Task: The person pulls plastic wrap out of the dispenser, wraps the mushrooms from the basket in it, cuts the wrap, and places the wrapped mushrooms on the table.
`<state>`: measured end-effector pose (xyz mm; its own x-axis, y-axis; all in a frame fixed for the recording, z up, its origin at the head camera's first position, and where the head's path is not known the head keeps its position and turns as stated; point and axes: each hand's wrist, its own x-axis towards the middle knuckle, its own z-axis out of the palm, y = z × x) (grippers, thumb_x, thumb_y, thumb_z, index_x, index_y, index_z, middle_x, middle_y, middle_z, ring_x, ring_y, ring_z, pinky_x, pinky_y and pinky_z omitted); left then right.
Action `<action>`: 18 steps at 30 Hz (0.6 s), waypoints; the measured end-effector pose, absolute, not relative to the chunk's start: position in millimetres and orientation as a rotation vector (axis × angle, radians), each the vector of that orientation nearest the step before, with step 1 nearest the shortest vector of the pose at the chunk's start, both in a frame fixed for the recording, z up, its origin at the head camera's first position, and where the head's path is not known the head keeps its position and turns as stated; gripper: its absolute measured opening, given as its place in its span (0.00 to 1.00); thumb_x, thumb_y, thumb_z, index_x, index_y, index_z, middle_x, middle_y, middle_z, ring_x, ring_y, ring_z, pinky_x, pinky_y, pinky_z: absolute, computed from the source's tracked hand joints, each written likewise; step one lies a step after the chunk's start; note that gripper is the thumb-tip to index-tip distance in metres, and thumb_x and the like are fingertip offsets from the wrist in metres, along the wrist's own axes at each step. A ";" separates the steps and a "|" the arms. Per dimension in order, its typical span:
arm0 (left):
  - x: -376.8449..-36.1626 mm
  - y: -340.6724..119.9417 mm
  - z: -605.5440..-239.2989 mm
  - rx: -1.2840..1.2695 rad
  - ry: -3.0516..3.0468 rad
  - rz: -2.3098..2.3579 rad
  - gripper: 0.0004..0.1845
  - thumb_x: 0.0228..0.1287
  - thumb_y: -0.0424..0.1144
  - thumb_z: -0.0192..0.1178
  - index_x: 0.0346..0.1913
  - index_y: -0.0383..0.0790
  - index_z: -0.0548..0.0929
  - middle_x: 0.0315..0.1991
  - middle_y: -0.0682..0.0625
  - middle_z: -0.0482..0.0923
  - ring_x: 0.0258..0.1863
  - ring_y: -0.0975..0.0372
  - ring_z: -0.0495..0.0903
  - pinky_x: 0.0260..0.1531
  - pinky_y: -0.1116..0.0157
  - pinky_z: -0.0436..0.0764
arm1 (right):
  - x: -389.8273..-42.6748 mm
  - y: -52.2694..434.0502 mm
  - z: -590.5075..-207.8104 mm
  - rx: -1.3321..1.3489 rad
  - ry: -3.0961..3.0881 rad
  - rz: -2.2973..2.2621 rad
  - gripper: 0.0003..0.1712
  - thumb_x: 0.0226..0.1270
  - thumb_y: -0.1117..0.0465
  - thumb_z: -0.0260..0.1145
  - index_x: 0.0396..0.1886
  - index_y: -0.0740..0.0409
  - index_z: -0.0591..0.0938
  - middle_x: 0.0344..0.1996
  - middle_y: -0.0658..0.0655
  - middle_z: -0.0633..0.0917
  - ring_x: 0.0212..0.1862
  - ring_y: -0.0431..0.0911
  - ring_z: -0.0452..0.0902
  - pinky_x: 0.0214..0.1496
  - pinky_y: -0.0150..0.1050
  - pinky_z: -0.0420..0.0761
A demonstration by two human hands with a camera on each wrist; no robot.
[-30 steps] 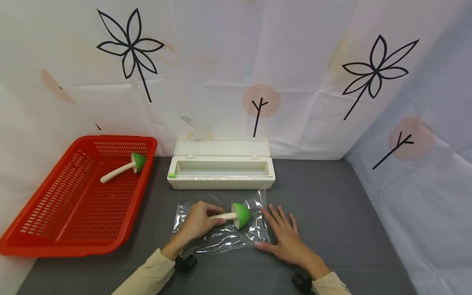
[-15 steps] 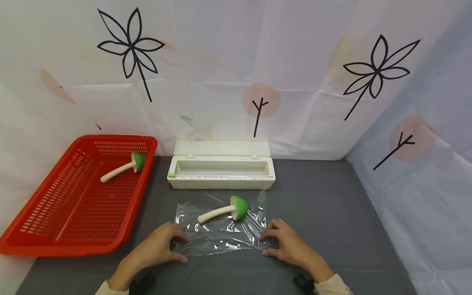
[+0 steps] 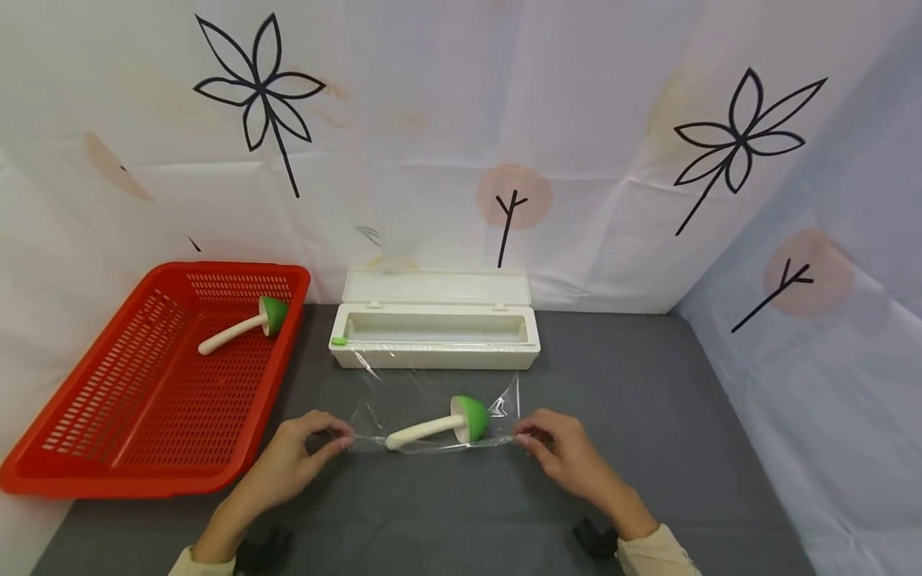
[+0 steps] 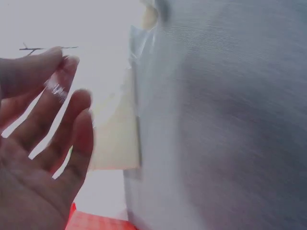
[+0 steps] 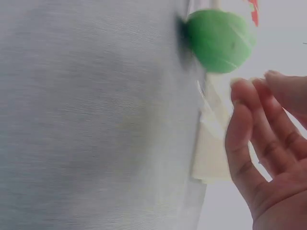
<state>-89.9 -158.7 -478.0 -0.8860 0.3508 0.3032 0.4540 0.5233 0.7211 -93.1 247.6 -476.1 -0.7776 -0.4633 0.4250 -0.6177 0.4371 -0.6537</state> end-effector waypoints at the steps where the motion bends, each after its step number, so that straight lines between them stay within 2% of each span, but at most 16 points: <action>1: -94.5 -156.9 -477.0 -0.653 -2.598 -1.313 0.08 0.60 0.29 0.72 0.38 0.45 0.88 0.35 0.61 0.83 0.35 0.67 0.81 0.35 0.60 0.81 | -97.0 246.6 -473.3 0.920 -2.490 1.270 0.14 0.59 0.78 0.71 0.40 0.59 0.86 0.30 0.50 0.84 0.28 0.40 0.80 0.30 0.30 0.80; 6: -126.4 -143.6 -476.3 -0.310 -2.490 -1.463 0.04 0.63 0.31 0.71 0.40 0.40 0.90 0.34 0.54 0.86 0.35 0.61 0.84 0.38 0.61 0.83 | -118.5 242.3 -463.3 0.666 -2.585 1.505 0.06 0.66 0.73 0.69 0.41 0.66 0.86 0.32 0.56 0.87 0.32 0.46 0.85 0.35 0.37 0.84; 8: -139.4 -138.5 -477.7 -0.199 -2.445 -1.521 0.04 0.64 0.32 0.71 0.41 0.37 0.90 0.34 0.50 0.87 0.35 0.58 0.85 0.39 0.62 0.83 | -126.4 241.1 -462.5 0.531 -2.650 1.675 0.08 0.67 0.68 0.71 0.43 0.69 0.85 0.33 0.59 0.87 0.34 0.51 0.87 0.37 0.41 0.86; 10: -150.0 -133.9 -479.0 -0.132 -2.410 -1.542 0.05 0.64 0.33 0.71 0.40 0.36 0.90 0.33 0.48 0.87 0.35 0.57 0.85 0.38 0.64 0.82 | -133.9 239.2 -463.0 0.439 -2.688 1.732 0.11 0.66 0.65 0.73 0.42 0.69 0.85 0.32 0.59 0.88 0.34 0.54 0.87 0.37 0.40 0.85; 14: -163.5 -124.9 -479.6 -0.009 -2.354 -1.520 0.06 0.61 0.36 0.74 0.37 0.36 0.91 0.28 0.47 0.87 0.30 0.57 0.84 0.32 0.68 0.79 | -148.8 230.8 -467.4 0.254 -2.669 1.523 0.10 0.65 0.62 0.75 0.38 0.65 0.87 0.28 0.58 0.88 0.32 0.55 0.86 0.33 0.36 0.82; 18: -170.7 -117.3 -483.4 0.174 -2.327 -1.422 0.10 0.55 0.42 0.79 0.33 0.39 0.92 0.24 0.49 0.86 0.25 0.58 0.83 0.28 0.64 0.77 | -161.7 218.7 -473.6 0.025 -2.620 1.285 0.10 0.67 0.60 0.74 0.38 0.64 0.88 0.32 0.59 0.88 0.36 0.54 0.85 0.40 0.42 0.83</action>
